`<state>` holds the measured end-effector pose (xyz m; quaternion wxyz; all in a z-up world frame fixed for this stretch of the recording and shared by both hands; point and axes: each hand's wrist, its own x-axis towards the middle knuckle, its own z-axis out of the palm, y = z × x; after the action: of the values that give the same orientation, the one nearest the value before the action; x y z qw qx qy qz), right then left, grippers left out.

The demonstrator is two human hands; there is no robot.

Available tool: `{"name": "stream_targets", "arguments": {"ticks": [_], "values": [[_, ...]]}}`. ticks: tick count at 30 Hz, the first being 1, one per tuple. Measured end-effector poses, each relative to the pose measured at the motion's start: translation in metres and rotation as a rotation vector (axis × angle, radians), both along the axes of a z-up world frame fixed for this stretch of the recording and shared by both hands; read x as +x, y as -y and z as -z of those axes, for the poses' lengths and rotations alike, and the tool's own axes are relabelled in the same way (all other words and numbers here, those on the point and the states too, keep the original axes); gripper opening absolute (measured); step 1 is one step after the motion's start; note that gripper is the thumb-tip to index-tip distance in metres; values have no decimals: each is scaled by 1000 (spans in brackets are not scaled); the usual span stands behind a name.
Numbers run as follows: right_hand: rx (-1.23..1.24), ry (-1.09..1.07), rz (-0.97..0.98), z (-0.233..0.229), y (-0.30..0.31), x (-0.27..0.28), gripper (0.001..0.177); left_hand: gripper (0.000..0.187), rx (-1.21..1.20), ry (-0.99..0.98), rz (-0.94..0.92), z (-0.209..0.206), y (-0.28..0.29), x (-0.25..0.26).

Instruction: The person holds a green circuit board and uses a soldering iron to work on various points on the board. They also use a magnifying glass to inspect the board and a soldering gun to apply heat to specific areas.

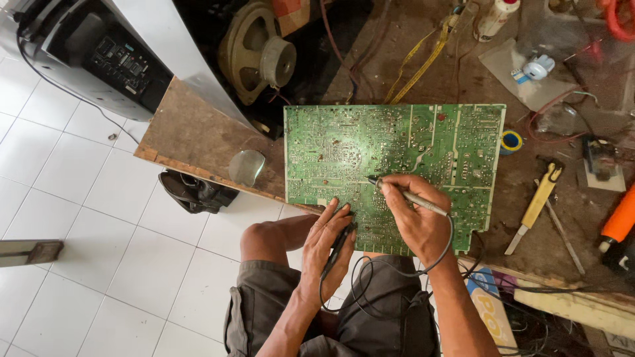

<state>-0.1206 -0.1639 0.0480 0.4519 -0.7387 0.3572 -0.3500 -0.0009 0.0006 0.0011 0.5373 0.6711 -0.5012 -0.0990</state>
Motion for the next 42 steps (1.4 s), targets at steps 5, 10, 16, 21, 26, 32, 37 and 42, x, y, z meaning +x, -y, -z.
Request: {"name": "stream_targets", "arguments": {"ticks": [5, 10, 16, 21, 26, 32, 37, 42], "values": [[26, 12, -14, 2, -3, 4, 19, 20, 19, -5, 1, -1, -2, 0], [61, -3, 36, -9, -5, 6, 16, 22, 35, -10, 11, -1, -2, 2], [-33, 0, -2, -8, -6, 3, 17, 21, 6, -15, 11, -5, -2, 1], [-38, -6, -4, -5, -7, 3, 16, 19, -1, -12, -1, -4, -1, 0], [53, 19, 34, -5, -7, 2, 18, 20, 13, -16, 15, -5, -2, 1], [8, -15, 32, -4, -7, 2, 16, 20, 31, -11, -16, -2, -1, -1], [43, 42, 65, -4, -8, 5, 18, 20, 1, -8, -14, -2, 0, 0], [-21, -8, 27, 1, -6, 5, 15, 20, 5, -19, 0, -2, -1, -1]]}}
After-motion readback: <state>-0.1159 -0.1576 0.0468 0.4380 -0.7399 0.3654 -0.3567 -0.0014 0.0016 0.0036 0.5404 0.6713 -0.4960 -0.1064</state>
